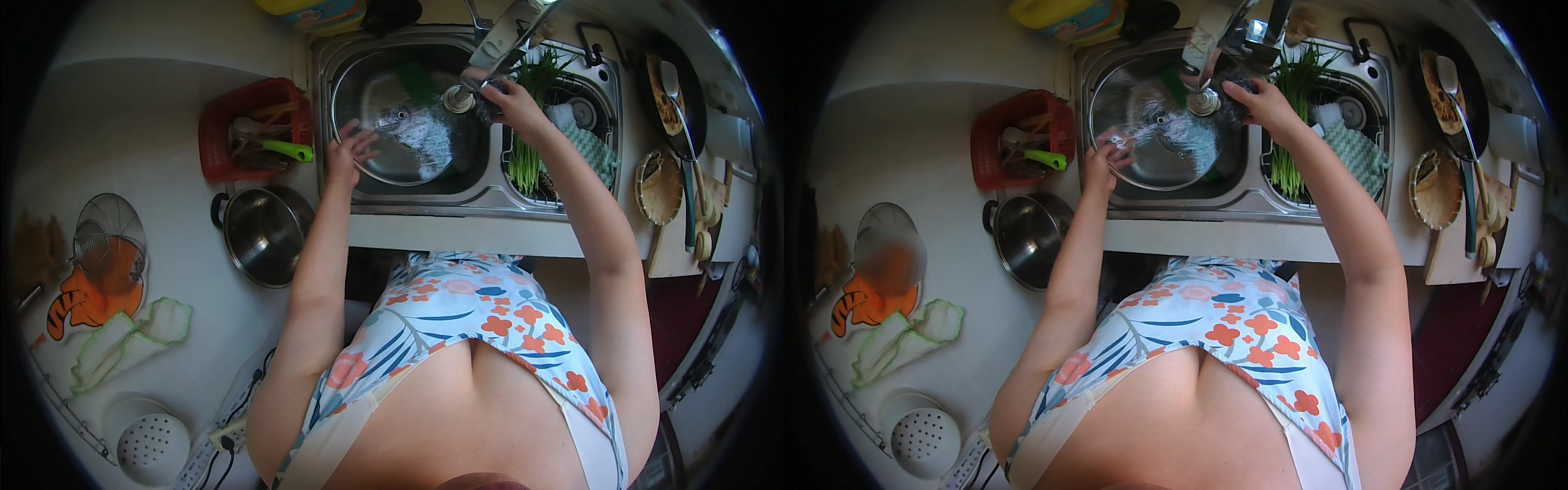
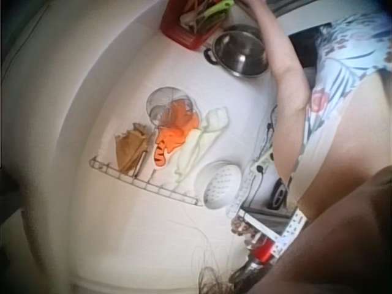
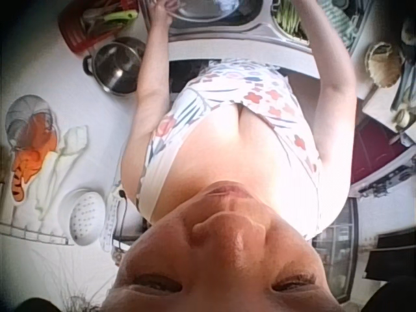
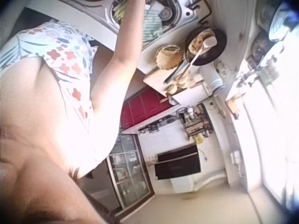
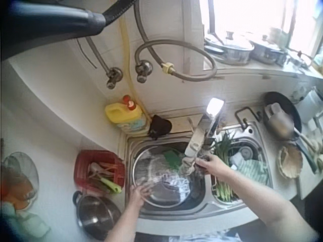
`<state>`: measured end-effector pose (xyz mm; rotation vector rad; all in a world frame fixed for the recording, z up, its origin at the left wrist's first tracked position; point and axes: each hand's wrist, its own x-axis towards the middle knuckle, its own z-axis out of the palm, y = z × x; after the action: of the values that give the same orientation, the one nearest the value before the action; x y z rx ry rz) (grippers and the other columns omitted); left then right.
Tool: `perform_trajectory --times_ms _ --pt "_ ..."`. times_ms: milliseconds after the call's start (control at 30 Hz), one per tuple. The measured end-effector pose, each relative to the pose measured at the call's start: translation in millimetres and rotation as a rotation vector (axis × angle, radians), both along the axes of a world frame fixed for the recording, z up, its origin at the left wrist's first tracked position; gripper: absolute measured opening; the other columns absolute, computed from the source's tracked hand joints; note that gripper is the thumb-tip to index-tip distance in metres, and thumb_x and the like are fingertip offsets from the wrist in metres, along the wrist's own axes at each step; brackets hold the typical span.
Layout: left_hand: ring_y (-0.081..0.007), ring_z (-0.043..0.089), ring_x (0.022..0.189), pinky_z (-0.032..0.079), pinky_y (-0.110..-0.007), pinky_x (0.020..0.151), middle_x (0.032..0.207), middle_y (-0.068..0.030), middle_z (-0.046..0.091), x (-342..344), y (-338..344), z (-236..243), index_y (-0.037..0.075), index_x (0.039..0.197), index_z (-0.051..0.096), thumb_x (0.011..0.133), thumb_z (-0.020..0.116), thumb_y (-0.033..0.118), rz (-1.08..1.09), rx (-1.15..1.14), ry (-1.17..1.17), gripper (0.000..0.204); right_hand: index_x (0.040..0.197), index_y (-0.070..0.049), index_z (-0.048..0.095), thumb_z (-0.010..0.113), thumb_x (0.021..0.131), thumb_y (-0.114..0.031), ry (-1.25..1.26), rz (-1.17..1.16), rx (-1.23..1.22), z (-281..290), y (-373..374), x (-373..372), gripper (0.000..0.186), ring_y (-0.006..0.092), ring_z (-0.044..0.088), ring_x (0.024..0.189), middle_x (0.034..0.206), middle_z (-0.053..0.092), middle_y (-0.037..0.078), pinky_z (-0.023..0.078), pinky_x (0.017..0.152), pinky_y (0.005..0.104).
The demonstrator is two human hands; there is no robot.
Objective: The person attempts to repair a glass pot lid by removing a broken handle. They first try to unscrew the handle by hand, then retrieve a screwdriver from a cabinet to loosen the screw. After removing the screw, they wash the lid and the screw in the sink.
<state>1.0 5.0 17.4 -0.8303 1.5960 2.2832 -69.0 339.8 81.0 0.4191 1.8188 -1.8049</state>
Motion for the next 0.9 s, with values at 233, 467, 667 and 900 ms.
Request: perform_trajectory --times_ms 233,467,667,900 --pt "-0.0372 0.052 0.115 0.049 -0.05 0.087 0.125 -0.0264 0.051 20.1 9.3 -33.3 0.007 0.134 0.037 0.082 0.037 0.007 0.114 0.335 -0.036 0.053 0.116 -0.005 0.056 0.058 0.089 -0.024 -0.012 0.065 0.014 32.8 -19.8 -2.9 0.033 0.0126 0.06 0.091 0.105 0.059 0.006 0.051 0.076 0.028" --pt "-0.036 0.053 0.114 0.047 -0.052 0.09 0.124 -0.024 0.052 35.6 14.1 -58.7 0.009 0.136 0.035 0.078 0.037 0.007 0.182 0.525 0.004 0.057 0.121 -0.003 0.052 0.063 0.087 -0.031 -0.019 0.126 0.088 41.0 -42.7 13.7 0.045 0.0124 0.058 0.087 0.103 0.058 0.006 0.049 0.07 0.0257" --pt "-0.0373 0.053 0.114 0.048 -0.051 0.089 0.124 -0.0248 0.052 41.9 8.3 -63.2 0.008 0.136 0.035 0.076 0.039 0.008 0.207 0.644 -0.041 0.06 0.131 0.001 0.039 0.07 0.08 -0.038 0.07 0.302 0.28 46.8 -25.0 -15.1 0.071 0.0125 0.058 0.085 0.101 0.058 0.009 0.048 0.069 0.0263" --pt "-0.0379 0.052 0.115 0.05 -0.046 0.089 0.127 -0.0273 0.048 48.8 4.2 -37.7 0.003 0.137 0.033 0.077 0.037 0.008 0.211 0.483 -0.149 0.061 0.107 0.001 0.052 0.076 0.071 -0.043 0.565 0.472 0.79 50.4 -30.4 -75.2 0.061 0.0274 0.063 0.082 0.088 0.064 0.011 0.049 0.073 0.035"
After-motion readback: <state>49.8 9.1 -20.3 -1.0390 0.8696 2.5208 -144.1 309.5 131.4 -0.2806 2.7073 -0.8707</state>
